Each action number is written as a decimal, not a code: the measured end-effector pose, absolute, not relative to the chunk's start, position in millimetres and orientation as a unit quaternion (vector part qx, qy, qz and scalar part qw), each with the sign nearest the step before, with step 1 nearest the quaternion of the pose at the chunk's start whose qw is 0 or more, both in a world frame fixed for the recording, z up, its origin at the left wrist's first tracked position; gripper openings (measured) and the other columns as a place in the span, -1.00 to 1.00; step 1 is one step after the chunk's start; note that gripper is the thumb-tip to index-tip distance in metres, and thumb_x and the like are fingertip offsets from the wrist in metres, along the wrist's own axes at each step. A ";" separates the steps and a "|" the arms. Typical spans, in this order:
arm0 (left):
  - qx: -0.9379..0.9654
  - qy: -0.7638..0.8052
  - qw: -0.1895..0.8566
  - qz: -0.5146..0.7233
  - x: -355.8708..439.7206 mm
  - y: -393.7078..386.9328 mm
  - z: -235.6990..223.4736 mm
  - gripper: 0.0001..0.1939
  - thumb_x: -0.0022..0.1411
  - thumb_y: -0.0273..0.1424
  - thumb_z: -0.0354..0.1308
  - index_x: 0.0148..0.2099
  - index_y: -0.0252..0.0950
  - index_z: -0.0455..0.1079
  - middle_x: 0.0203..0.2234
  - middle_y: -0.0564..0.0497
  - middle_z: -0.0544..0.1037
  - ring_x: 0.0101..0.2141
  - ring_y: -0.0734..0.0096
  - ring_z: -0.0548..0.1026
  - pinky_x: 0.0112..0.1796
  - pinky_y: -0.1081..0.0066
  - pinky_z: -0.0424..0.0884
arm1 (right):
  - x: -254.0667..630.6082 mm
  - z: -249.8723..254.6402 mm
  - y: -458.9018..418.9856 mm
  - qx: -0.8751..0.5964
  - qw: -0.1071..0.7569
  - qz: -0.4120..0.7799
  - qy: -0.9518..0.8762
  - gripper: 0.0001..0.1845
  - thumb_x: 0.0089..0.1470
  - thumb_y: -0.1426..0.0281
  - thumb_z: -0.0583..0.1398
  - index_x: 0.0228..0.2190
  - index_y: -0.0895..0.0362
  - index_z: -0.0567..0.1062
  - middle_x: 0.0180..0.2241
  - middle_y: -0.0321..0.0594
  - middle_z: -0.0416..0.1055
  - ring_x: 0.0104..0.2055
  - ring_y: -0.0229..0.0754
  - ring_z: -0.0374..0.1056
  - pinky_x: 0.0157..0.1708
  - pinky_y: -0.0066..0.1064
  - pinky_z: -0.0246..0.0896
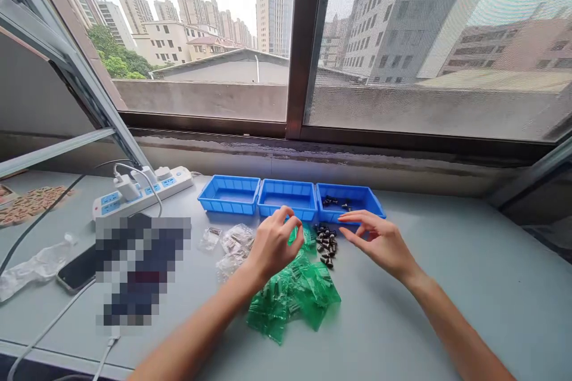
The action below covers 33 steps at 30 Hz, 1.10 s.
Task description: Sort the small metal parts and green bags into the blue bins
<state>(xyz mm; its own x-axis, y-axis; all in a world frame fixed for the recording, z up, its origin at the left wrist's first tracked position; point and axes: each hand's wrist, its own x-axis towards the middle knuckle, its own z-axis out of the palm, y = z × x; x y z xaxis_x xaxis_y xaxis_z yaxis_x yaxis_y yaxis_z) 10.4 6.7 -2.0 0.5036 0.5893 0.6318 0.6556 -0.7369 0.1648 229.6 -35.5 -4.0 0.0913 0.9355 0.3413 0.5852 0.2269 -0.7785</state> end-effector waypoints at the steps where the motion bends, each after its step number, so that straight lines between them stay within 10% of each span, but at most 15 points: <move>1: -0.868 -0.360 0.047 -0.340 10.4 6.4 -1.9 -0.85 0.22 -0.45 -0.04 -0.35 -0.27 0.34 -0.35 -0.01 0.42 -0.45 0.45 0.41 -0.40 0.43 0.37 | 228.8 -4.7 -36.4 -0.580 0.417 0.194 -0.673 -0.73 -0.09 0.15 0.24 -0.37 0.04 0.58 -0.17 -0.14 0.50 -0.64 -0.32 0.29 -0.49 -0.32 0.36; 12: -0.871 -0.356 0.057 -0.335 11.7 6.6 -2.8 -0.85 0.23 -0.44 -0.04 -0.36 -0.28 0.34 -0.36 -0.01 0.43 -0.43 0.44 0.42 -0.39 0.43 0.38 | 225.8 -9.7 -37.8 -0.598 0.245 0.152 -0.747 -0.83 -0.09 0.28 0.23 -0.37 -0.06 0.59 -0.19 -0.32 0.52 -0.61 -0.31 0.31 -0.49 -0.39 0.28; 33: -0.877 -0.342 0.060 -0.333 14.3 0.9 -3.5 -0.85 0.22 -0.46 -0.03 -0.36 -0.29 0.34 -0.37 0.00 0.42 -0.46 0.45 0.40 -0.42 0.45 0.35 | 226.5 -12.8 -36.8 -0.601 0.216 0.118 -0.760 -0.87 -0.01 0.29 0.20 -0.38 -0.02 0.56 -0.32 -0.37 0.50 -0.59 -0.33 0.28 -0.50 -0.45 0.19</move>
<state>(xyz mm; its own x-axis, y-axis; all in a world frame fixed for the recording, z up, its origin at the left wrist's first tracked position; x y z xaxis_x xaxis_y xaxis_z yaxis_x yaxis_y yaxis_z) 14.3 0.9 -3.5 0.5453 0.5591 0.6245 0.6396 -0.7591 0.1212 226.5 -36.8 -12.8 -0.1840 0.9649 0.1874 0.8632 0.2498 -0.4387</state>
